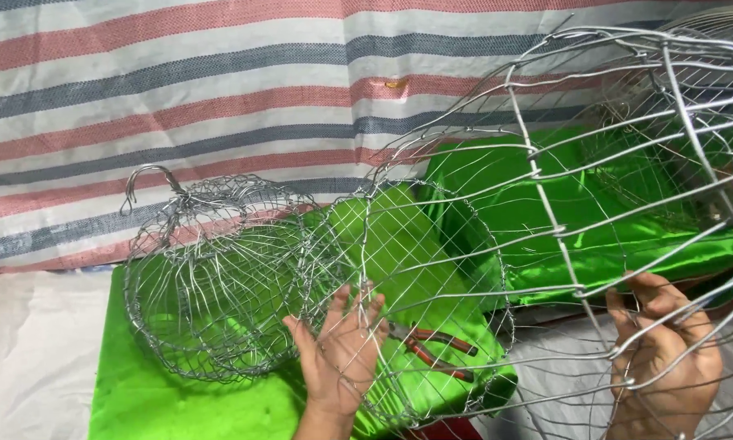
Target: Adjusting the wire spacing and overall structure of a wire birdcage using hands and pliers.
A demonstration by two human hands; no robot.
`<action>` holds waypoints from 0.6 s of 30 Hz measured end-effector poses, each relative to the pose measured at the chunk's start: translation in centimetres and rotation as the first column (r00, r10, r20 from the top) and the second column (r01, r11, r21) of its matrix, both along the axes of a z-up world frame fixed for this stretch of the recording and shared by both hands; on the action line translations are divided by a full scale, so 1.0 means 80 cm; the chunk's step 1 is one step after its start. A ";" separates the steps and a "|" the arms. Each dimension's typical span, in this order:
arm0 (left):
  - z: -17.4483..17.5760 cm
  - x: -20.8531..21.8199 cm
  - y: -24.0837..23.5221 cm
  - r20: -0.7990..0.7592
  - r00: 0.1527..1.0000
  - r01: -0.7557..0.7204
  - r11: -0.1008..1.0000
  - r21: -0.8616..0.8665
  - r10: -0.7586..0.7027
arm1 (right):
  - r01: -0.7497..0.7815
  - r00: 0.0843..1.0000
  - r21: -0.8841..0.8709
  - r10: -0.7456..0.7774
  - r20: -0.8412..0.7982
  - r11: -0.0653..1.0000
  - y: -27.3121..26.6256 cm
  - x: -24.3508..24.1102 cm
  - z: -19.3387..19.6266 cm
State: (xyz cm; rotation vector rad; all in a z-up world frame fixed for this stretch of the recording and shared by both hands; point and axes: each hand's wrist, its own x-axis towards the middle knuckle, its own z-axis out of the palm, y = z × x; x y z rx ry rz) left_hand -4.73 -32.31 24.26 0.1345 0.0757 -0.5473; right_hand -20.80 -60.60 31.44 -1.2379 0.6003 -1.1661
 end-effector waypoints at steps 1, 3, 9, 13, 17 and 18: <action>0.004 -0.001 0.000 0.030 0.998 0.061 0.992 -0.114 -0.058 | 0.005 1.000 -0.007 -0.006 -0.015 1.000 0.000 0.000 0.002; -0.024 0.006 -0.007 0.256 0.956 0.204 0.955 -0.218 -0.146 | -0.002 1.000 -0.001 0.002 0.016 1.000 0.017 0.005 0.018; -0.033 0.003 -0.021 0.396 0.870 0.412 0.873 -0.259 -0.294 | -0.052 0.998 -0.046 0.053 0.015 0.998 0.011 0.007 0.011; -0.039 0.003 -0.024 0.414 0.873 0.389 0.881 -0.269 -0.259 | -0.084 0.977 -0.055 0.093 0.193 0.995 -0.029 0.007 -0.038; -0.047 0.000 -0.029 0.332 0.899 0.384 0.877 -0.288 -0.285 | -0.001 1.000 -0.045 0.002 0.014 0.999 -0.003 0.010 -0.011; -0.051 0.000 -0.031 0.325 0.902 0.378 0.883 -0.279 -0.283 | -0.013 1.000 -0.017 0.013 0.017 1.000 -0.005 0.009 -0.012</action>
